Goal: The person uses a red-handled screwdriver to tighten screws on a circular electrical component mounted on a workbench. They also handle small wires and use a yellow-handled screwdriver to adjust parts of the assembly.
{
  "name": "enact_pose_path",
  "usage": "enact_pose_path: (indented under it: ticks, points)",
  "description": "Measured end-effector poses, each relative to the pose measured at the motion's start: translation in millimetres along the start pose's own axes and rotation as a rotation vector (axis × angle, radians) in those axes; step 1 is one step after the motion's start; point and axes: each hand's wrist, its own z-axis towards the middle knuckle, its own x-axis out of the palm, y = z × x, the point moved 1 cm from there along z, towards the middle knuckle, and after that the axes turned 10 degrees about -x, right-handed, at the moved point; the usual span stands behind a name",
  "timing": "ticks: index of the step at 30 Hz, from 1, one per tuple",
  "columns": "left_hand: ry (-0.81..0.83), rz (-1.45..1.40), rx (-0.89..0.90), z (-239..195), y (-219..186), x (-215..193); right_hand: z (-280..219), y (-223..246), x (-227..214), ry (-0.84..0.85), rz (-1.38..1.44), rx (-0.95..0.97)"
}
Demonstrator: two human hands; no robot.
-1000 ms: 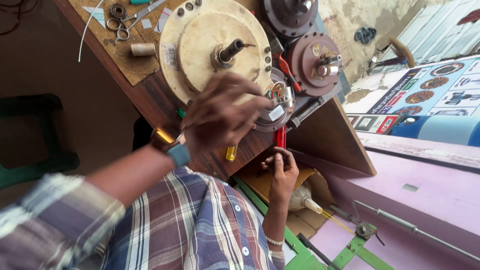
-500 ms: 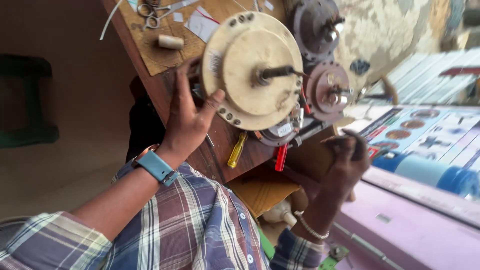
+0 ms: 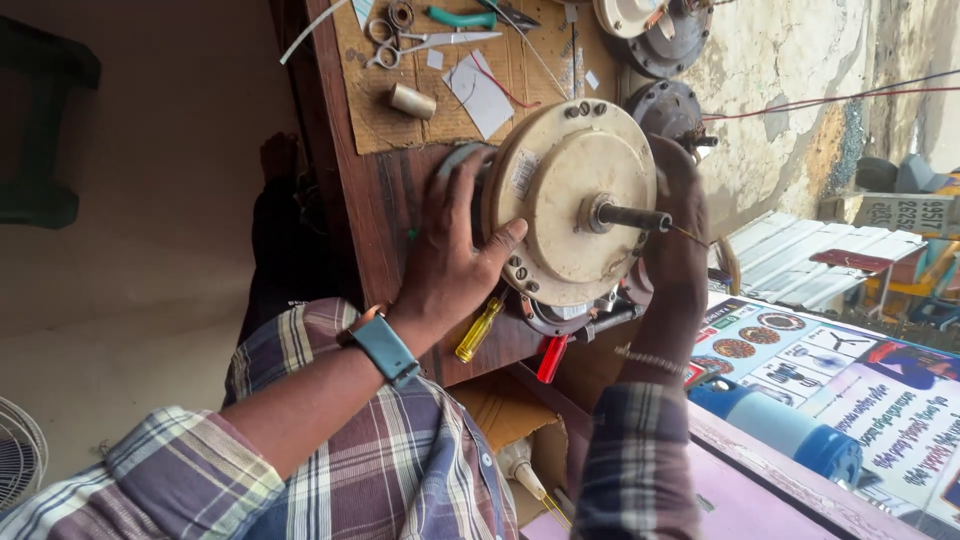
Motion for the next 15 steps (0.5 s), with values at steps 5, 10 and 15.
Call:
enact_pose_path:
  ticks: [5,10,15]
  points:
    - [-0.052,0.204,0.075,-6.1,-10.5,2.7,-5.3,5.8,17.9,0.006,0.149,0.053]
    - [0.022,0.303,0.146,33.7,-30.5,2.5,-42.1,-13.9,31.8,-0.469,0.022,0.066]
    - [0.175,0.58,0.161,112.5,-66.1,31.1,-133.1,-30.7,54.2,-0.668,0.082,0.199]
